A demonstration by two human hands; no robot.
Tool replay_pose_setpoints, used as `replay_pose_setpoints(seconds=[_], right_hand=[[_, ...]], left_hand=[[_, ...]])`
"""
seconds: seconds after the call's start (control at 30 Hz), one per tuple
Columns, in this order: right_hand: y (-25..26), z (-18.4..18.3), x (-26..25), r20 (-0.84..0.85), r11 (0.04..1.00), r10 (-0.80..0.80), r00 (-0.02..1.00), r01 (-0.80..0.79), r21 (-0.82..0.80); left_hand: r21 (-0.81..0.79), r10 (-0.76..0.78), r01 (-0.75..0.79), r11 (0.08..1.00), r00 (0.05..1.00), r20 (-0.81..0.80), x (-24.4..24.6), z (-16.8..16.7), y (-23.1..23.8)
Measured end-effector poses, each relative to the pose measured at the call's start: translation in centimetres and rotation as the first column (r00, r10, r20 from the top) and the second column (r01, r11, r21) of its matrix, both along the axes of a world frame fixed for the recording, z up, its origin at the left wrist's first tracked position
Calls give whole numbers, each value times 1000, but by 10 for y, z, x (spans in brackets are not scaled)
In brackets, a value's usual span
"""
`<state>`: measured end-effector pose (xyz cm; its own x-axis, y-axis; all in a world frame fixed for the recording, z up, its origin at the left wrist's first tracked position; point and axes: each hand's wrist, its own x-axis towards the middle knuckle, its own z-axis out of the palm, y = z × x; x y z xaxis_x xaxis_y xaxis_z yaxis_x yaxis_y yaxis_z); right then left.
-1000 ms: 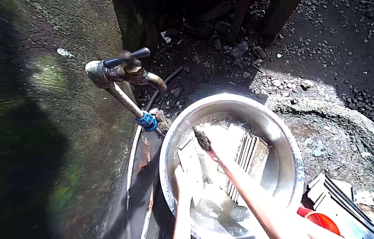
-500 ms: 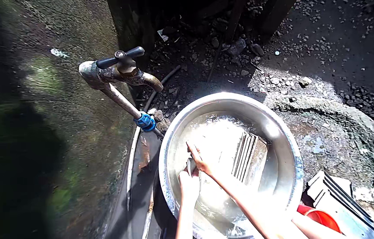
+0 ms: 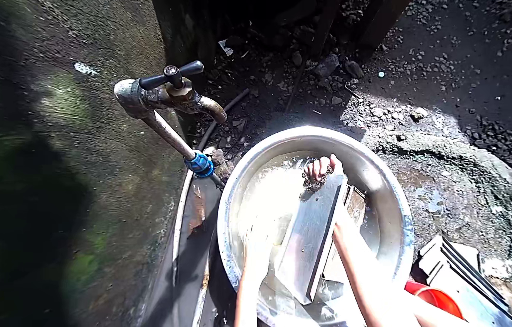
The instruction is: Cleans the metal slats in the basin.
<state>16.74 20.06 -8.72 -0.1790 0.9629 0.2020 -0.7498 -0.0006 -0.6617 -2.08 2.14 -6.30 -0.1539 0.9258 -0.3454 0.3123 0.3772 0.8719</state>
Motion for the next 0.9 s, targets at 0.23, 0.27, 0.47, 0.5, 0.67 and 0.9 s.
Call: replay_pose_setpoints(seconds=[0.23, 0.27, 0.47, 0.5, 0.67, 0.9], right_hand=[[8, -1, 5, -88, 995, -79, 993, 84, 54], [4, 4, 0, -53, 991, -132, 990, 131, -20], [1, 16, -30, 625, 794, -297, 722, 550, -258], [3, 9, -30, 773, 812, -249, 583, 561, -161], [-20, -65, -32, 968, 970, -63, -244, 215, 117], [-128, -18, -50, 835, 835, 549, 10, -43, -549]], left_hand=[[-378, 349, 62, 924, 270, 897, 9, 3, -30], [-602, 584, -56, 797, 327, 743, 15, 30, -18], [-452, 518, -254, 855, 453, 726, -7, 29, -11], [-456, 547, -303, 837, 492, 677, -6, 29, -9], [-419, 472, -277, 865, 735, 487, -15, 16, -11], [-388, 627, -493, 779, 644, 439, 6, -24, 1]])
